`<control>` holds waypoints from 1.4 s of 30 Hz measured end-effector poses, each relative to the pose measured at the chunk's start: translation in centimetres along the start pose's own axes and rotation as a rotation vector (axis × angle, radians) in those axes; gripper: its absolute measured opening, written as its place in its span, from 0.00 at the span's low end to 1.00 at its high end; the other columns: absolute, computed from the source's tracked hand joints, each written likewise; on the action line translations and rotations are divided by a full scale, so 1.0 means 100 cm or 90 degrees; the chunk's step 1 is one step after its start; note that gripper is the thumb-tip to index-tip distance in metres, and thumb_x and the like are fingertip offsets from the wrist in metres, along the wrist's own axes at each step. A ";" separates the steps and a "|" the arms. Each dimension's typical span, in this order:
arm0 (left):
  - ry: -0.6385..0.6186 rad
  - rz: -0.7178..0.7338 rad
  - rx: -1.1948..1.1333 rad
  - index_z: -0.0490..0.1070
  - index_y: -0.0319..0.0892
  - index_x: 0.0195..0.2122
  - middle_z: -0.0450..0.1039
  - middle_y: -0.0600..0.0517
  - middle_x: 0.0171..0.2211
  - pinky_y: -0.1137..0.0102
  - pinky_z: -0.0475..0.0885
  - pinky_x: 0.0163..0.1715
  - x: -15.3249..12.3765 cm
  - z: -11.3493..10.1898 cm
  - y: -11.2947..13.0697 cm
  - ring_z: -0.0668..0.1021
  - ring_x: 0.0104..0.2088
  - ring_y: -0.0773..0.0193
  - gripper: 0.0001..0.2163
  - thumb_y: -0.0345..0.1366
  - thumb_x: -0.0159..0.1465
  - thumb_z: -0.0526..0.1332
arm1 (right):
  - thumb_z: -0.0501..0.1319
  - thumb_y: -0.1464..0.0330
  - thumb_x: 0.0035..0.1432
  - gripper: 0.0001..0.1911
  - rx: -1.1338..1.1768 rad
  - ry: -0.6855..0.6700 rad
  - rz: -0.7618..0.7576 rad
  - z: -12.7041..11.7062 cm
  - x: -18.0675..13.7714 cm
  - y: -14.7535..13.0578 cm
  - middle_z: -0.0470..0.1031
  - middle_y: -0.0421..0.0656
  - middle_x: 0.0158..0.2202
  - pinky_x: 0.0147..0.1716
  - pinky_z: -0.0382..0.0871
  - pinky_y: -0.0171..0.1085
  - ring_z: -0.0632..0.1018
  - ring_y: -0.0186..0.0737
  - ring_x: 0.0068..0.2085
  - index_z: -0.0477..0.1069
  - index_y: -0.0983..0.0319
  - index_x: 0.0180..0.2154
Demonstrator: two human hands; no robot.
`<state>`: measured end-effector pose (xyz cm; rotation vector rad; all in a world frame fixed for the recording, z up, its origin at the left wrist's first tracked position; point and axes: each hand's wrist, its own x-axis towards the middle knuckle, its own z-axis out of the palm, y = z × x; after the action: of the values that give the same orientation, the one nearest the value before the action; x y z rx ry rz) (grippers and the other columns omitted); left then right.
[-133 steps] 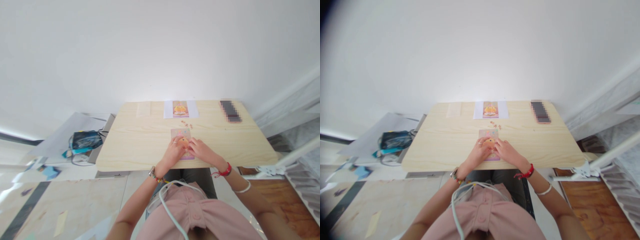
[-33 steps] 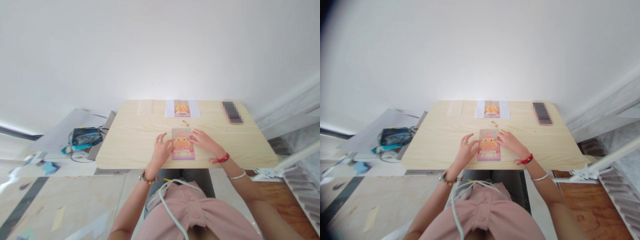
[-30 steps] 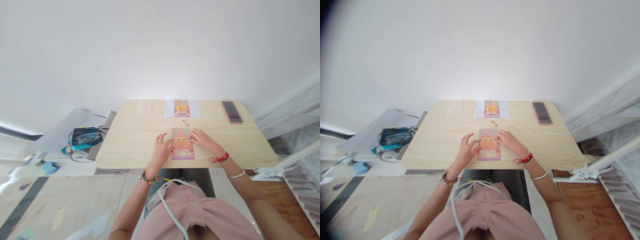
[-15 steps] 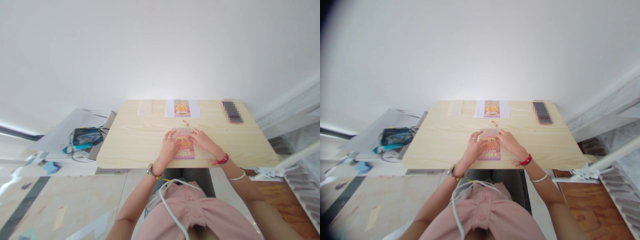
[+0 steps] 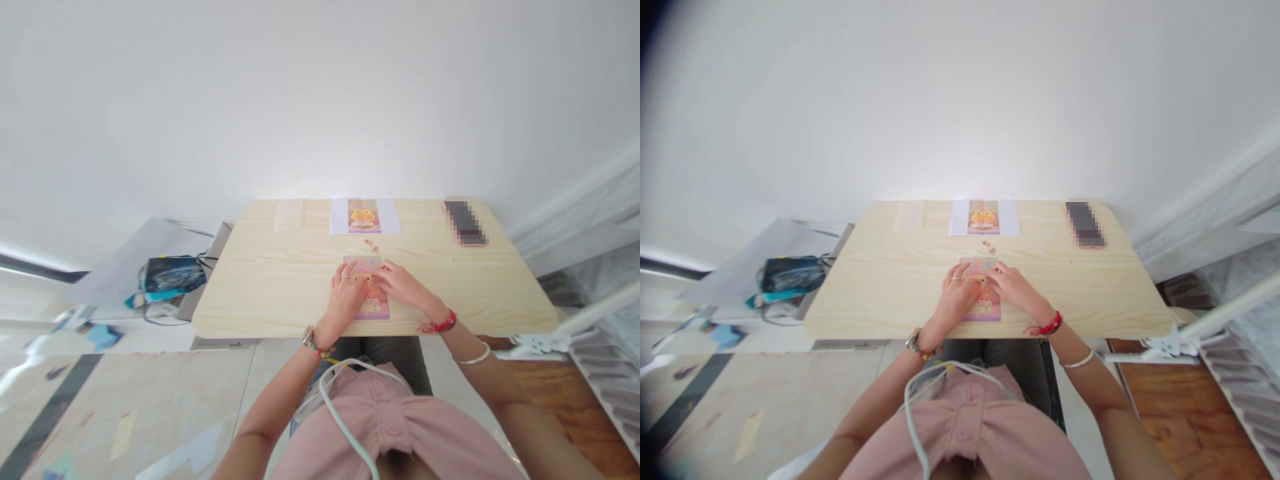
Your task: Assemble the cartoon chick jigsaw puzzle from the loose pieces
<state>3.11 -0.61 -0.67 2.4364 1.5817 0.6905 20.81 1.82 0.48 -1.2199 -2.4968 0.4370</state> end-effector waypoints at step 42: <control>-0.022 -0.027 -0.109 0.73 0.42 0.26 0.61 0.46 0.49 0.56 0.61 0.51 -0.034 -0.021 -0.024 0.61 0.54 0.54 0.04 0.29 0.55 0.59 | 0.58 0.69 0.54 0.05 0.029 0.025 0.037 0.029 -0.015 -0.050 0.67 0.43 0.32 0.37 0.64 0.37 0.69 0.37 0.36 0.73 0.61 0.33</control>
<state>-0.98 -2.87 -0.69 2.2746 1.4904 0.7410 16.96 -2.70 -0.26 -1.2732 -2.4100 0.4778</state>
